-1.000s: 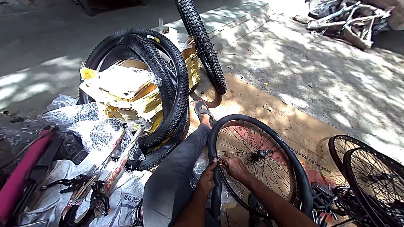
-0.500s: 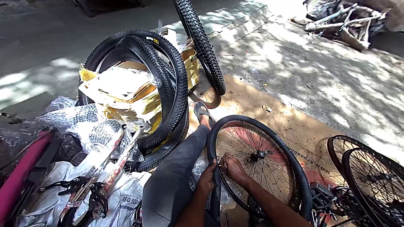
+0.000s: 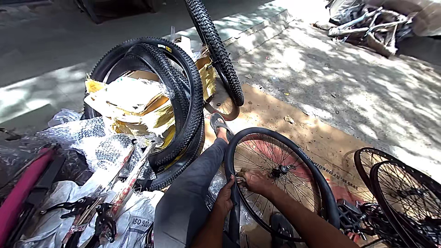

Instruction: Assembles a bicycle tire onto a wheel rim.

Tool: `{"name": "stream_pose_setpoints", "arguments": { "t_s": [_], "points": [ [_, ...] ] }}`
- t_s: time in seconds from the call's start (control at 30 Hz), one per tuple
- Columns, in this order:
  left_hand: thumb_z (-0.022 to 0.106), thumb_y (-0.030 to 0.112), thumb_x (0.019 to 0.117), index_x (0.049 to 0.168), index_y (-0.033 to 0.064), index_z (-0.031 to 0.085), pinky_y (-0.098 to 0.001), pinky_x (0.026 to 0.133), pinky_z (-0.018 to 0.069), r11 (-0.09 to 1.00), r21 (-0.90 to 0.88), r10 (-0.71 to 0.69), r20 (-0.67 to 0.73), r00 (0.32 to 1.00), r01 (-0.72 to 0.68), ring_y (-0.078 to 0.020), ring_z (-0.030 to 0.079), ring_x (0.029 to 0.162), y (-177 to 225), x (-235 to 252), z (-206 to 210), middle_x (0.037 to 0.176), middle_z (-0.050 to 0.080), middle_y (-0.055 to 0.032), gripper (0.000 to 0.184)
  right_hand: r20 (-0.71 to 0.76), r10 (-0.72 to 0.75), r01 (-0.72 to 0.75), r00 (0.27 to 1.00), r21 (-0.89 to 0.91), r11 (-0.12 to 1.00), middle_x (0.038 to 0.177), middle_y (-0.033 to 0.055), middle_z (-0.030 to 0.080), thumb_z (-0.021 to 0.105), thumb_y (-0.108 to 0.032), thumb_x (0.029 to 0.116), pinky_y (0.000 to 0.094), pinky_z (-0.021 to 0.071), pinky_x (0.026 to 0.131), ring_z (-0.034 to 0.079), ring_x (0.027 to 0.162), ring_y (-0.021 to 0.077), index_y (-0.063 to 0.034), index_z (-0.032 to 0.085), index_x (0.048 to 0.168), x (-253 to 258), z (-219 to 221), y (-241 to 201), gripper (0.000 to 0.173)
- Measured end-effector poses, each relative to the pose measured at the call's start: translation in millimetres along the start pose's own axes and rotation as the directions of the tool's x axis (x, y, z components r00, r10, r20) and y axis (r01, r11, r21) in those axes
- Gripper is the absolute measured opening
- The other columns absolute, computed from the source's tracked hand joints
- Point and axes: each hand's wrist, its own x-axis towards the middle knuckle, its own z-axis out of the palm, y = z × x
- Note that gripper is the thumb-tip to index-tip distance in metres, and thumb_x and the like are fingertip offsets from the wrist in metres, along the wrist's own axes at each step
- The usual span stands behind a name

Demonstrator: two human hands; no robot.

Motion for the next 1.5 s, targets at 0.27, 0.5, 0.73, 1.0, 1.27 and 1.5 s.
{"name": "stream_pose_setpoints", "arguments": {
  "t_s": [0.27, 0.5, 0.73, 1.0, 1.27, 1.5],
  "points": [
    [0.053, 0.04, 0.1057, 0.114, 0.0026, 0.063, -0.0427, 0.064, 0.0591, 1.0, -0.004, -0.013, -0.013, 1.0, 0.013, -0.0261, 0.066, 0.069, -0.1, -1.7, 2.0, 0.086, 0.066, -0.0156, 0.039, 0.088, -0.021, 0.029, 0.996, -0.099, 0.995, 0.112, 0.0128, 0.07, 0.066, -0.03, 0.0975, 0.0537, 0.0548, 0.091, 0.069, 0.104, 0.0327, -0.0115, 0.071, 0.116, 3.4, -9.7, -4.7, 0.026],
    [0.057, 0.04, 0.1038, 0.121, 0.002, 0.06, -0.0434, 0.065, 0.0595, 1.0, 0.008, -0.027, -0.066, 0.997, 0.028, -0.0271, 0.067, 0.071, 0.3, -5.5, 2.2, 0.093, 0.068, -0.0177, 0.042, 0.134, 0.005, 0.007, 0.991, -0.089, 0.996, 0.101, 0.0144, 0.072, 0.062, -0.021, 0.099, 0.0555, 0.0541, 0.089, 0.069, 0.101, 0.0336, -0.0087, 0.073, 0.104, 10.7, -20.1, -7.1, 0.017],
    [0.055, 0.038, 0.105, 0.116, 0.0019, 0.061, -0.0441, 0.065, 0.0593, 0.999, 0.015, -0.029, -0.046, 0.999, 0.029, -0.0267, 0.066, 0.071, 0.2, -6.1, 1.8, 0.09, 0.066, -0.0168, 0.039, 0.086, 0.023, -0.017, 0.996, -0.069, 0.997, 0.096, 0.0126, 0.074, 0.066, -0.015, 0.0948, 0.0562, 0.0547, 0.085, 0.071, 0.096, 0.0328, -0.0113, 0.075, 0.1, 9.8, -19.7, -14.4, 0.012],
    [0.053, 0.04, 0.1056, 0.114, 0.0017, 0.062, -0.0434, 0.065, 0.0595, 0.999, 0.023, -0.033, -0.016, 0.999, 0.033, -0.0267, 0.066, 0.071, 2.0, -3.1, 2.6, 0.089, 0.067, -0.0163, 0.04, 0.063, 0.03, -0.023, 0.998, -0.122, 0.992, 0.097, 0.0111, 0.074, 0.07, -0.025, 0.0936, 0.0557, 0.0557, 0.085, 0.071, 0.095, 0.0317, -0.0132, 0.075, 0.102, 12.3, -14.2, -12.9, 0.015],
    [0.054, 0.04, 0.1051, 0.112, 0.0015, 0.063, -0.0431, 0.065, 0.0594, 0.999, 0.024, -0.029, -0.015, 0.999, 0.03, -0.0263, 0.065, 0.068, 3.3, -2.9, 2.6, 0.085, 0.066, -0.0156, 0.04, 0.11, 0.045, -0.031, 0.993, -0.129, 0.991, 0.097, 0.0115, 0.074, 0.073, -0.029, 0.0914, 0.0564, 0.0552, 0.084, 0.071, 0.096, 0.0322, -0.0135, 0.075, 0.103, 14.2, -20.3, -16.5, 0.019],
    [0.057, 0.04, 0.104, 0.116, 0.0012, 0.062, -0.0432, 0.065, 0.0597, 0.999, 0.021, -0.044, -0.017, 0.999, 0.045, -0.0271, 0.066, 0.07, 2.2, -2.6, -0.9, 0.089, 0.067, -0.0173, 0.041, 0.154, 0.025, -0.006, 0.988, -0.124, 0.992, 0.098, 0.0106, 0.073, 0.073, -0.026, 0.0913, 0.0559, 0.0549, 0.086, 0.07, 0.098, 0.0312, -0.014, 0.074, 0.103, 14.7, -24.3, -14.5, 0.017]
  ]
}}
